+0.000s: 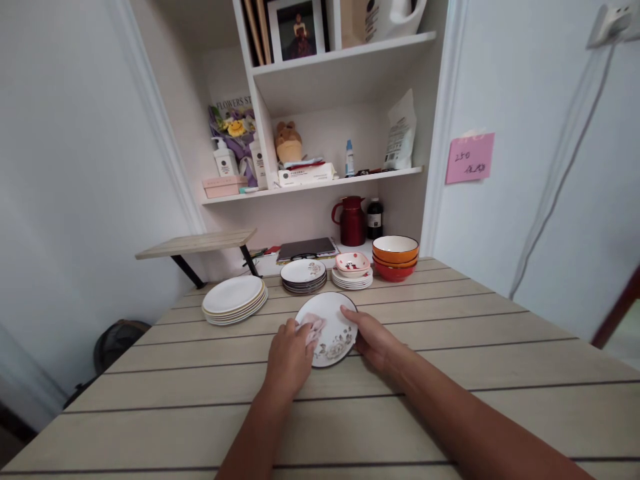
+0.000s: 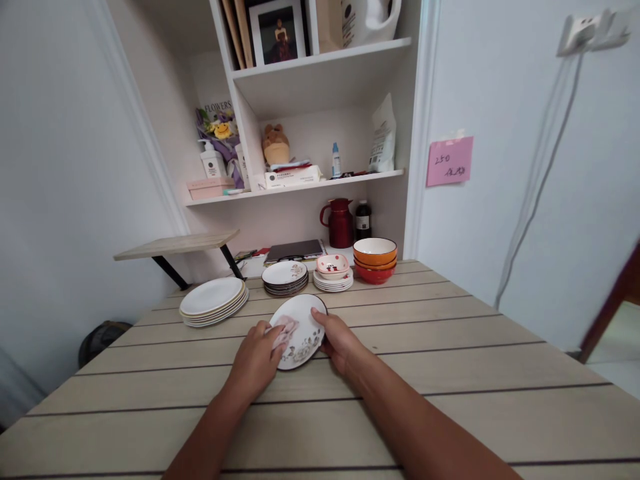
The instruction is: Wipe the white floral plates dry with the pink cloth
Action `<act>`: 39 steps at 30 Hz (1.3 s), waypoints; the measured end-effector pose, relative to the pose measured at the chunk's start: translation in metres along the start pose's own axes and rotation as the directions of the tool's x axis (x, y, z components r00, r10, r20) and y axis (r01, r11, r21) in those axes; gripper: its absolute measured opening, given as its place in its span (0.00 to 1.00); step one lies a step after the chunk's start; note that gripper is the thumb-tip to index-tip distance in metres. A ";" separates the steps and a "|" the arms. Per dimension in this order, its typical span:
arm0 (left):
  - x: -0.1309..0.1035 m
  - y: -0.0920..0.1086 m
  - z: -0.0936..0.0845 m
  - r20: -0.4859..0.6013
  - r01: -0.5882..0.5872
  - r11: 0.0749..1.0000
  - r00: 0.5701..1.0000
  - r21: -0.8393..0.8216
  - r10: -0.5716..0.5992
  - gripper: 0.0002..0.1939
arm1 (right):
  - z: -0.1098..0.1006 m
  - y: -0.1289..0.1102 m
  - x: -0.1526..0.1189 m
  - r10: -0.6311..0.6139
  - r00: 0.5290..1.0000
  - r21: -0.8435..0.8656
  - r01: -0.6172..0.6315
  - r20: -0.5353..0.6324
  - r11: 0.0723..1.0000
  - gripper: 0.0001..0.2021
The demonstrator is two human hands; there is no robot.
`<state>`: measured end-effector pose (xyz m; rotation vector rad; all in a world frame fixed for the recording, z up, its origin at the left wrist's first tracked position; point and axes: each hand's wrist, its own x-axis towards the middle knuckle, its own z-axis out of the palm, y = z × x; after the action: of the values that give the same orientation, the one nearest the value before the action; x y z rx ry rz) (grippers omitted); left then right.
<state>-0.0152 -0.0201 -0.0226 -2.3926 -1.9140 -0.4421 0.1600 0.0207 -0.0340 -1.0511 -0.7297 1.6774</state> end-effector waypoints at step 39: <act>0.001 -0.002 0.002 -0.016 -0.006 1.000 1.000 -0.001 0.006 0.20 | 0.000 -0.002 -0.002 -0.001 1.000 -0.018 0.001 -0.005 1.000 0.13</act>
<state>-0.0164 -0.0188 -0.0246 -2.3873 -1.8996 -0.4607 0.1606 0.0196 -0.0320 -1.0671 -0.7425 1.6698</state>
